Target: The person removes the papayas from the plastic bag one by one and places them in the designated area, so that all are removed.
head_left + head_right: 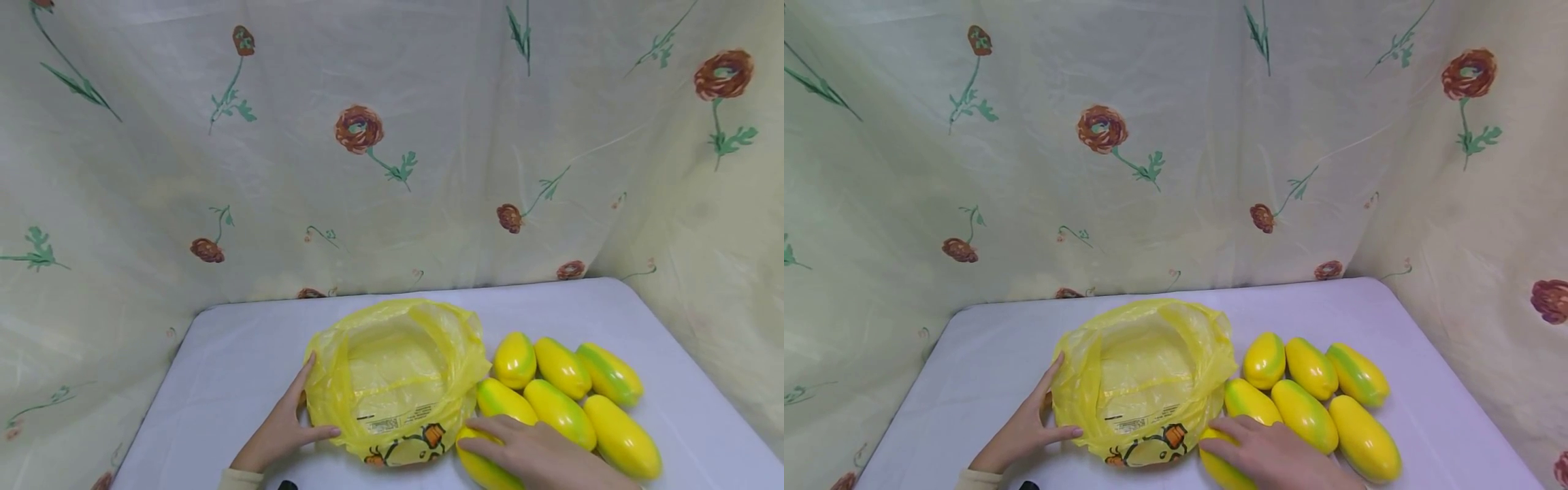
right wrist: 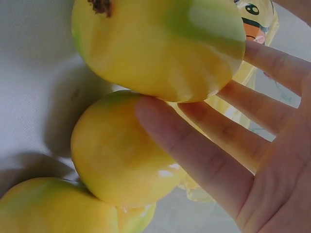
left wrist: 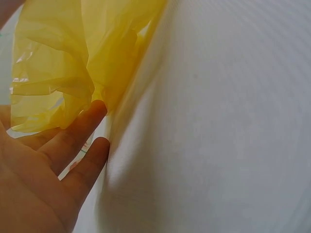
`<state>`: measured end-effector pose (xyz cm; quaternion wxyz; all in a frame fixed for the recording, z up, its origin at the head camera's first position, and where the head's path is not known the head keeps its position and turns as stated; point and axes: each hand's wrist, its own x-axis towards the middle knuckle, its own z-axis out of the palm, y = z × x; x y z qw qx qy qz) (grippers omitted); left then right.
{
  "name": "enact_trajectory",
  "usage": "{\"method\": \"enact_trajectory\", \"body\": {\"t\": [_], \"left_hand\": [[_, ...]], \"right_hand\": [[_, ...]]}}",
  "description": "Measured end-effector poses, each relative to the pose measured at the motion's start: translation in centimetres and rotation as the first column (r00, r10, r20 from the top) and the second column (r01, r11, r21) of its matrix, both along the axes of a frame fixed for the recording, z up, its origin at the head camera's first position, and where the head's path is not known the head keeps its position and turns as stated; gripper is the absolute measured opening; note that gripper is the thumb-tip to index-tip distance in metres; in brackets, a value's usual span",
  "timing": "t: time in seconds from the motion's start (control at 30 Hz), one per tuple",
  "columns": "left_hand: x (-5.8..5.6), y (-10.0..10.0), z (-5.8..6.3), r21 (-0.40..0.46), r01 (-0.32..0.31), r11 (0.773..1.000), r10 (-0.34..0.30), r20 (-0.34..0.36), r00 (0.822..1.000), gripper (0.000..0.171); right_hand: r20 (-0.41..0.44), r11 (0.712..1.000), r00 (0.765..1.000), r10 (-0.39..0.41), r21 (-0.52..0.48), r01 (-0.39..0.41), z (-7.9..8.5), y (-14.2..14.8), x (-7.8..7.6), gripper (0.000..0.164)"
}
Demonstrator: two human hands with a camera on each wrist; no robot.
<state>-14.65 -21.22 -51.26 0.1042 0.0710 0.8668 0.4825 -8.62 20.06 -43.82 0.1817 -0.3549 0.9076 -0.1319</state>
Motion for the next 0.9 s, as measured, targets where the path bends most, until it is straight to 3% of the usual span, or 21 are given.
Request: {"method": "enact_trajectory", "body": {"t": [0.43, 0.73, 0.9], "left_hand": [[-0.2, -0.2, 0.0, 0.031, -0.002, 1.000, 0.002, -0.004, 1.000, 0.127], [0.2, -0.6, 0.1, -0.017, -0.008, 1.000, 0.007, -0.054, 0.999, 0.118], [0.6, -0.8, 1.0, -0.105, -0.035, 0.994, 0.020, -0.144, 0.989, 0.113]], "right_hand": [[-0.013, 1.000, 1.000, -0.021, 0.005, 0.021, 0.0, 0.0, 0.1, 0.083], [-0.011, 1.000, 1.000, -0.022, -0.016, 0.022, -0.2, 0.1, 0.2, 0.080], [-0.041, 0.998, 0.998, -0.055, -0.014, 0.055, 0.3, 0.2, 0.3, 0.081]]}}
